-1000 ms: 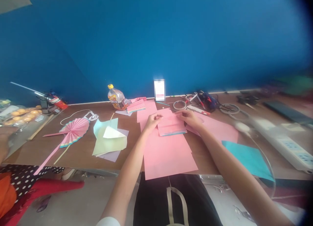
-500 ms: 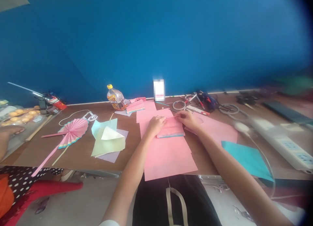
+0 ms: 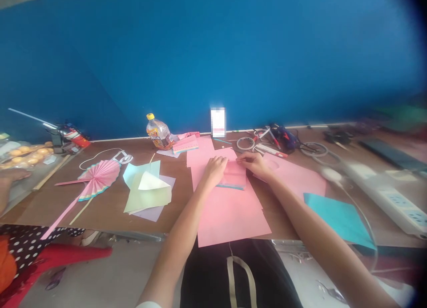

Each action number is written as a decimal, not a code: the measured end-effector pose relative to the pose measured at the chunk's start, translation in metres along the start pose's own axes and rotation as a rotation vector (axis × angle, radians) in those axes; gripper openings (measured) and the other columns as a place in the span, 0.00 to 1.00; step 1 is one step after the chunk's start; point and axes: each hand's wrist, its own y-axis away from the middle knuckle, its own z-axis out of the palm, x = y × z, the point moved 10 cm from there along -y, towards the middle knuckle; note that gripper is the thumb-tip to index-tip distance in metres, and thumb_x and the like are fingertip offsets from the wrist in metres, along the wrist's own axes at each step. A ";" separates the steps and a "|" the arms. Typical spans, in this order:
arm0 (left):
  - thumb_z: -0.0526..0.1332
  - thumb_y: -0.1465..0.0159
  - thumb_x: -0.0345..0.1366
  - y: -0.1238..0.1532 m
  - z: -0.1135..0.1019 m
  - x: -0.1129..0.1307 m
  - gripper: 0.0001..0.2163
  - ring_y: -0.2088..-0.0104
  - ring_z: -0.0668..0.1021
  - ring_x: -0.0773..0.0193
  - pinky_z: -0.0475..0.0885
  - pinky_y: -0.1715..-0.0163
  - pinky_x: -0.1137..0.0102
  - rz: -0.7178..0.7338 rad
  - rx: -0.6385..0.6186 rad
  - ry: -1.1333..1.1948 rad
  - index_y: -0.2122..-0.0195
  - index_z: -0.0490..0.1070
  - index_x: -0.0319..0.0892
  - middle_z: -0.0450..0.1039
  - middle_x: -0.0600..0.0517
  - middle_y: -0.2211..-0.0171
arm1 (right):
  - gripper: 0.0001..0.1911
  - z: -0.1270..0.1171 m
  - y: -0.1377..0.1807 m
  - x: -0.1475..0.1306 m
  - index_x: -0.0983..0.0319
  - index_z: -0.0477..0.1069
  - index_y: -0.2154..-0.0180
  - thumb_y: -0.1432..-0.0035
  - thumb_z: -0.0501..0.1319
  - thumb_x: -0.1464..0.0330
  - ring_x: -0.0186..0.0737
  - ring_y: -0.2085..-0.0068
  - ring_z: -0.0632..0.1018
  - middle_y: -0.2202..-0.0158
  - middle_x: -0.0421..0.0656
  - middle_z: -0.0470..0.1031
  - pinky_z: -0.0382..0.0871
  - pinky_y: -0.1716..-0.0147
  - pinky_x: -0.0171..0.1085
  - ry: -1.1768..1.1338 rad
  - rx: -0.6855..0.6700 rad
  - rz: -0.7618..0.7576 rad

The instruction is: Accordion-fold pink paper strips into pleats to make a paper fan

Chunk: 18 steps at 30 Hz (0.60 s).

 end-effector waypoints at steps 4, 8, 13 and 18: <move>0.49 0.39 0.20 -0.001 0.002 0.003 0.16 0.53 0.71 0.57 0.63 0.56 0.65 -0.005 -0.014 0.028 0.52 0.65 0.40 0.71 0.46 0.55 | 0.11 -0.001 0.000 0.002 0.63 0.77 0.66 0.49 0.61 0.63 0.41 0.66 0.75 0.67 0.43 0.78 0.68 0.65 0.38 0.020 0.015 0.006; 0.47 0.38 0.22 0.000 0.001 0.002 0.14 0.54 0.72 0.57 0.64 0.56 0.66 -0.047 -0.041 0.062 0.54 0.65 0.39 0.71 0.45 0.55 | 0.13 -0.003 0.001 0.005 0.63 0.76 0.65 0.48 0.60 0.62 0.40 0.67 0.75 0.68 0.43 0.77 0.67 0.67 0.37 0.022 0.023 0.025; 0.47 0.35 0.27 0.002 0.002 -0.002 0.11 0.59 0.76 0.58 0.66 0.60 0.67 -0.103 -0.072 0.123 0.56 0.65 0.41 0.74 0.46 0.59 | 0.14 0.003 0.001 0.000 0.63 0.76 0.63 0.47 0.60 0.62 0.42 0.65 0.75 0.65 0.44 0.78 0.67 0.65 0.37 0.039 -0.031 0.016; 0.45 0.31 0.38 0.002 0.003 0.000 0.12 0.62 0.77 0.59 0.67 0.64 0.68 -0.115 -0.068 0.193 0.58 0.66 0.43 0.75 0.47 0.60 | 0.15 0.006 0.001 -0.008 0.63 0.75 0.61 0.46 0.60 0.61 0.43 0.63 0.74 0.63 0.44 0.77 0.67 0.62 0.39 0.086 -0.058 -0.017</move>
